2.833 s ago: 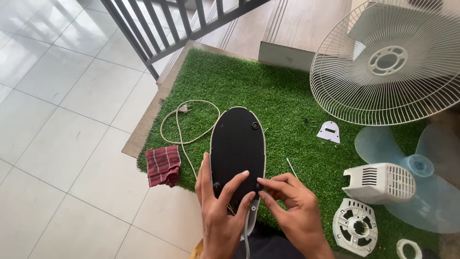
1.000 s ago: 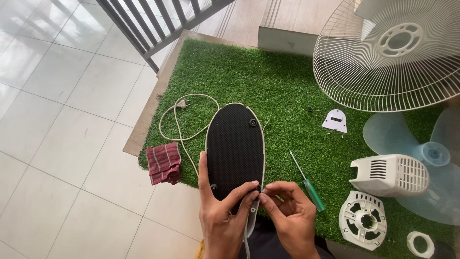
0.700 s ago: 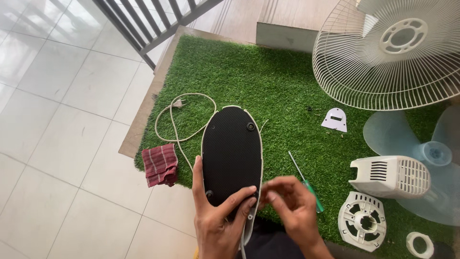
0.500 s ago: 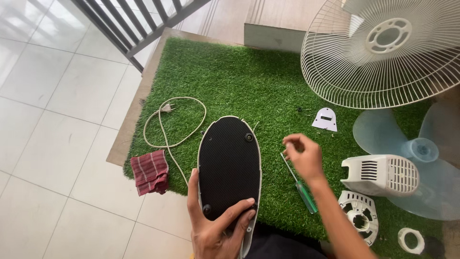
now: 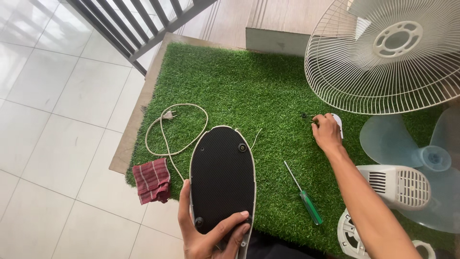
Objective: The person assembles a fan base by inserting screws and tightening them with a screwdriver. They attach a white plastic cover to the base and secure it with additional screws.
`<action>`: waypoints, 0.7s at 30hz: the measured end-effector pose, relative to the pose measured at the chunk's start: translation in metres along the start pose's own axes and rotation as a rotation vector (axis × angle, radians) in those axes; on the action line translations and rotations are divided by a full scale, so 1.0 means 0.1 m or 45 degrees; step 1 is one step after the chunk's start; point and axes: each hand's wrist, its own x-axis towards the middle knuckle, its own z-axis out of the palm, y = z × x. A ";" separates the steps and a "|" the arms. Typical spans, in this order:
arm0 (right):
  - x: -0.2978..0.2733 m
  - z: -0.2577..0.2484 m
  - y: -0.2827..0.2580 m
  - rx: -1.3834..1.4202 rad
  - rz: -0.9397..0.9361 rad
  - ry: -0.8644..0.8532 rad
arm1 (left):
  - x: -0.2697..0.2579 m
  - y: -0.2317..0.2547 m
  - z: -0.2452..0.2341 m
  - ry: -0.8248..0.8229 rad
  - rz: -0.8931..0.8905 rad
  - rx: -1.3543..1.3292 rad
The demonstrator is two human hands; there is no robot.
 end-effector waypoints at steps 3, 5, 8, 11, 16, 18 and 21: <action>-0.05 -0.10 -0.14 -0.002 -0.053 0.094 | 0.01 0.05 -0.01 0.028 0.046 0.031; -0.22 -0.24 -0.32 0.176 -0.080 0.175 | 0.01 0.10 -0.04 0.008 -0.002 0.033; -0.62 -0.55 -0.74 0.642 -0.022 0.207 | 0.05 0.14 -0.08 0.023 -0.004 0.063; -1.25 -0.93 -1.12 1.002 -0.085 0.082 | 0.06 0.18 -0.13 0.025 -0.008 0.113; -2.13 -1.40 -1.60 1.485 -0.189 -0.205 | 0.10 0.21 -0.20 0.017 -0.101 0.027; -2.37 -1.48 -1.75 1.677 -0.214 -0.271 | 0.09 0.22 -0.20 0.007 -0.106 -0.017; -2.63 -1.59 -1.96 1.726 -0.123 -0.326 | 0.08 0.23 -0.23 0.021 -0.077 -0.005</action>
